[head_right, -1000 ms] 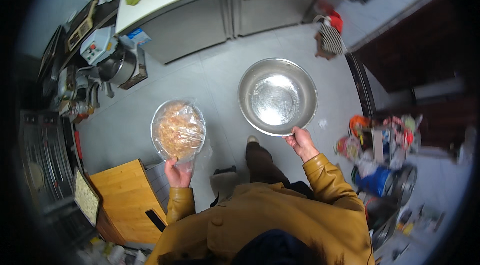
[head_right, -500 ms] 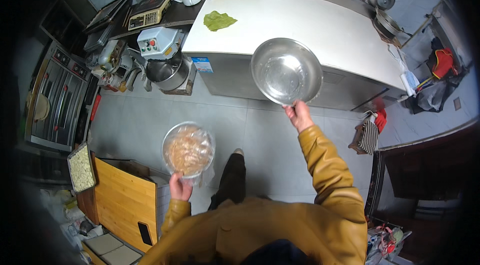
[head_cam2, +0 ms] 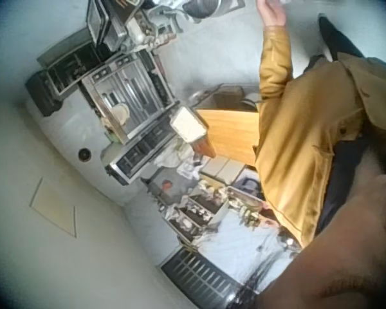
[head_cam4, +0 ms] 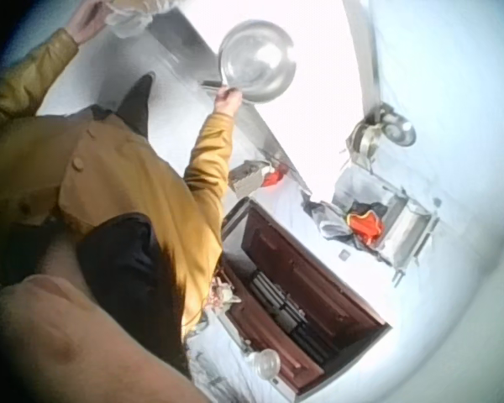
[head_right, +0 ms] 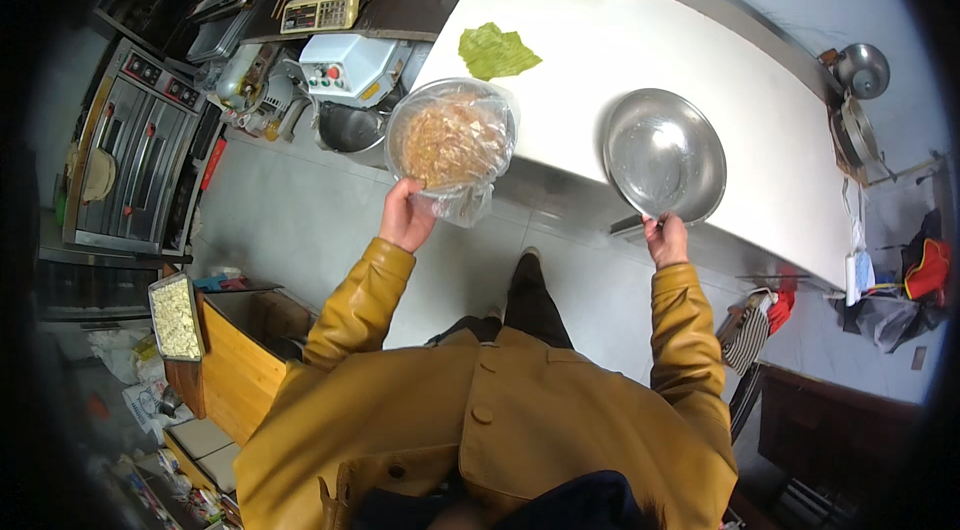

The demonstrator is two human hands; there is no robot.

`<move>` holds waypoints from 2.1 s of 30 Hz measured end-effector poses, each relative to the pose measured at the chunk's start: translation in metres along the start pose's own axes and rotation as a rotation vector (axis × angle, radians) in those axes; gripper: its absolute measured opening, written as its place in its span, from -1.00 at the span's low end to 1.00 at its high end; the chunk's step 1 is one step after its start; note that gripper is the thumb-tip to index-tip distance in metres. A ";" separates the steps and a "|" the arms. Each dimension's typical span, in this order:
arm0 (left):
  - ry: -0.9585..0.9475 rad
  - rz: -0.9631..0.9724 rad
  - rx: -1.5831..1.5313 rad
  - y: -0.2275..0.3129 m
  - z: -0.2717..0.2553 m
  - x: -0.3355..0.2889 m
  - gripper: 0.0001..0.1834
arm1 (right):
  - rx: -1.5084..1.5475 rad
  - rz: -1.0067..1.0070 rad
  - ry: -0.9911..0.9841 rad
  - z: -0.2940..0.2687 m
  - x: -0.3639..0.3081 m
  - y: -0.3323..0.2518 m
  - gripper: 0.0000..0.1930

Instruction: The person scrapes leftover filling from a large metal bowl into a smaller bowl using a spoon, then covers the smaller bowl with plastic wrap. They move the covered bowl and the large empty bowl to a counter, wipe the wooden table with a green cloth, and carry a tray of dumplings away. Finally, they stir-fry a bowl of mixed ingredients in a wok on a gas stove.

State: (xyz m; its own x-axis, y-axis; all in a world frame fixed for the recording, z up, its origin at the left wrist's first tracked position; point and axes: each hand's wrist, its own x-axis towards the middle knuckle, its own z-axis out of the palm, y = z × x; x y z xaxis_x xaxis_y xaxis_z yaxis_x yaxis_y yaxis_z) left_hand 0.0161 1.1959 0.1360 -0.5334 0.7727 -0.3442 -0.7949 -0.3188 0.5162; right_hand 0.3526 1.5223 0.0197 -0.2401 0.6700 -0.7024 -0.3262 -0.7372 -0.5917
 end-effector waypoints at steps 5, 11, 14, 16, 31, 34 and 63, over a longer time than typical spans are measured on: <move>-0.011 0.004 0.006 0.004 0.039 0.104 -0.55 | -0.058 0.078 -0.190 0.016 -0.024 -0.018 -0.39; -0.055 -0.035 0.043 0.003 0.073 0.243 -0.56 | -0.096 0.237 -0.287 0.024 -0.077 -0.021 -0.54; -0.043 -0.083 0.077 -0.010 0.075 0.315 -0.64 | -0.104 0.221 -0.247 0.027 -0.088 -0.016 -0.64; -0.076 -0.110 0.064 -0.027 0.066 0.357 -0.82 | -0.131 0.202 -0.203 0.028 -0.093 -0.010 -0.68; -0.207 0.110 0.918 -0.037 0.063 0.495 -0.49 | -0.038 0.131 0.089 0.100 -0.092 0.057 -0.72; -0.228 0.455 1.277 0.009 0.074 0.479 -0.43 | -0.059 0.162 0.111 0.120 -0.084 0.074 -0.73; -0.068 -0.496 0.122 -0.080 0.033 0.443 -0.78 | -0.004 -0.132 0.328 0.355 0.168 0.019 -0.62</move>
State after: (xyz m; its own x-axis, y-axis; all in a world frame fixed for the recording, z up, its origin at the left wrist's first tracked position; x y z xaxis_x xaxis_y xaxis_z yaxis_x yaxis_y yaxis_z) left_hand -0.1468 1.5813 -0.0322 -0.0773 0.8498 -0.5213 -0.9057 0.1587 0.3931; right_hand -0.0188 1.6516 0.0310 0.1110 0.6965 -0.7089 -0.3314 -0.6465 -0.6871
